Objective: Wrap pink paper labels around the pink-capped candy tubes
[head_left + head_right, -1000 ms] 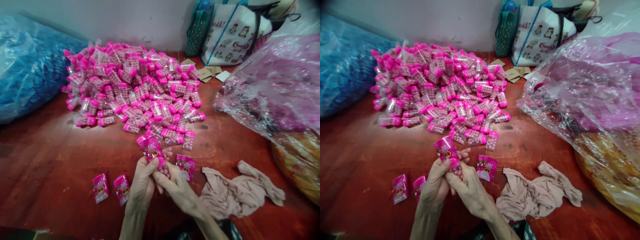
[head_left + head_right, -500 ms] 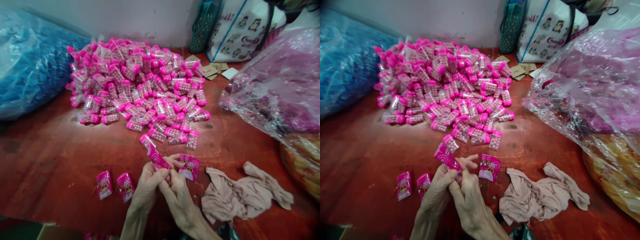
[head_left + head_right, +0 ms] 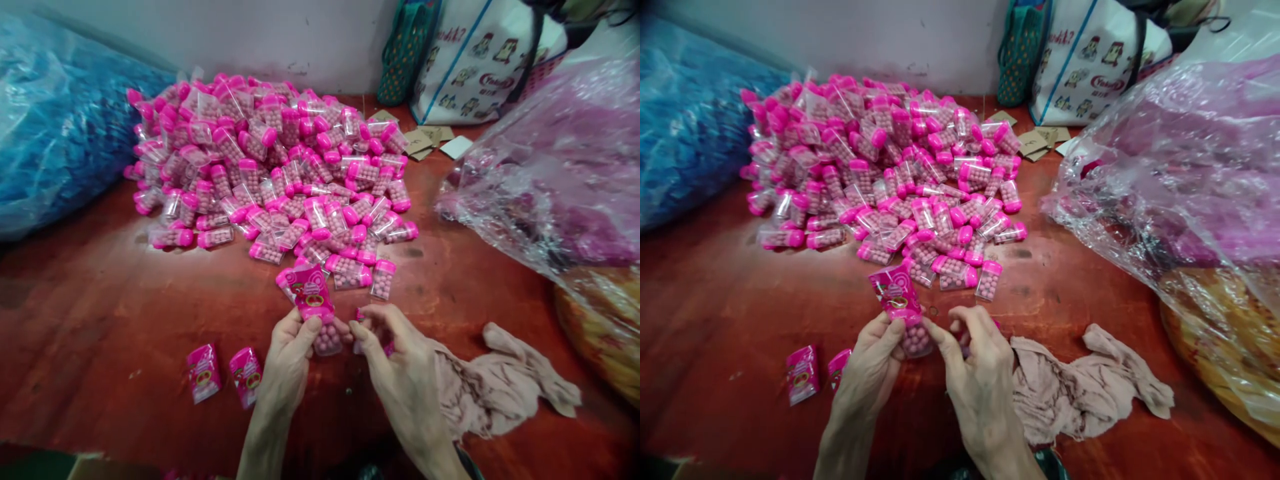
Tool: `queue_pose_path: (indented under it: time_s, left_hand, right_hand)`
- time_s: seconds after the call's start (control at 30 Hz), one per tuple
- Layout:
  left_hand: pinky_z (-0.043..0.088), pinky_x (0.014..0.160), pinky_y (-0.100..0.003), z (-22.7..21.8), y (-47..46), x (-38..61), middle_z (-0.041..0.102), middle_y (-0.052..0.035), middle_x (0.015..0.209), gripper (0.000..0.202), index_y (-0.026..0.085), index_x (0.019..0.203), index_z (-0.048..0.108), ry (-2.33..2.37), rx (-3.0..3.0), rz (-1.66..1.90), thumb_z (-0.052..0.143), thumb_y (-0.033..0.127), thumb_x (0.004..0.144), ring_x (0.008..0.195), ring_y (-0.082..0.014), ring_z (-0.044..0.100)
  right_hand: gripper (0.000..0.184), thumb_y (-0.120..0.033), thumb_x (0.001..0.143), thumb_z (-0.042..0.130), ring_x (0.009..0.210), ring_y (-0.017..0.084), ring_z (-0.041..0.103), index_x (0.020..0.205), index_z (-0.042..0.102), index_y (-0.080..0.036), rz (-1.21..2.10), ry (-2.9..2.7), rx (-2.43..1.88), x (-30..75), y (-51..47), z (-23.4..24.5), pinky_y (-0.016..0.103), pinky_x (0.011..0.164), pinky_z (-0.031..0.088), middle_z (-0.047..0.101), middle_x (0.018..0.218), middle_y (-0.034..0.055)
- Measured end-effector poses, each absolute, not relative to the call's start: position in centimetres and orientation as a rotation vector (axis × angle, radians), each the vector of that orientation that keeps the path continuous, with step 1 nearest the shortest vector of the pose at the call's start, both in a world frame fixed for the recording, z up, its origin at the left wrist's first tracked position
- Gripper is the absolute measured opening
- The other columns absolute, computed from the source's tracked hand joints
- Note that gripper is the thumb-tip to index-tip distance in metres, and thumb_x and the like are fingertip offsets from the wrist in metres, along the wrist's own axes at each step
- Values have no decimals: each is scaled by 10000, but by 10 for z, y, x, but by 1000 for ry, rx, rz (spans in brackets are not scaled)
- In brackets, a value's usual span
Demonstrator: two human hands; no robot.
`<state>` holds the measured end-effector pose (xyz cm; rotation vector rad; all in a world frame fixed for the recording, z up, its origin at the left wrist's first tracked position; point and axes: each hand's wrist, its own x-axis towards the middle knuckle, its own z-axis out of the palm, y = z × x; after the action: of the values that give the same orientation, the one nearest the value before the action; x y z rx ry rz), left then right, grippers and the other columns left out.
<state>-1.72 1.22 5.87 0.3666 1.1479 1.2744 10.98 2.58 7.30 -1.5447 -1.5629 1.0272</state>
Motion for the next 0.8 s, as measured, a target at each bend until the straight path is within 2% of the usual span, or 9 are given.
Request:
queue_pose_path:
  time_s: [0.13,0.27,0.43,0.63,0.8]
  left_hand:
    - [399,481,-183,51,6,-16,601,7,565,158,143,808,624,1173,444,1159,630,287,743,473,-77,501]
    - [435,519,-214,58,2,-13,594,5,642,161,156,850,556,1166,483,1059,632,226,726,528,-98,536]
    - [370,460,-185,69,1,-6,554,22,598,247,157,930,498,1180,522,1072,602,167,706,481,-81,478]
    - [366,436,-191,64,2,-2,567,18,591,420,149,1073,436,1145,519,1076,612,164,693,462,-92,480]
    - [308,390,-167,61,-1,3,527,37,568,338,146,1061,428,1124,393,1159,572,190,759,417,-57,395]
  right_hand:
    - [101,-267,820,587,807,166,559,868,638,-195,1204,-1410,-1327,106,32,69,271,703,437,585,843,26]
    - [127,-242,827,573,724,141,544,740,647,-185,1373,-1205,-1240,102,35,57,256,656,429,550,763,8]
    - [207,-303,841,550,716,139,526,694,610,-171,1474,-1167,-1266,103,38,55,260,681,417,551,746,10]
    - [325,-333,860,515,594,118,460,579,548,-174,1470,-1141,-1357,104,37,56,243,605,392,470,599,-22]
    - [346,-279,872,495,588,122,433,539,495,-183,1263,-1213,-1417,96,32,56,260,599,369,438,591,-22]
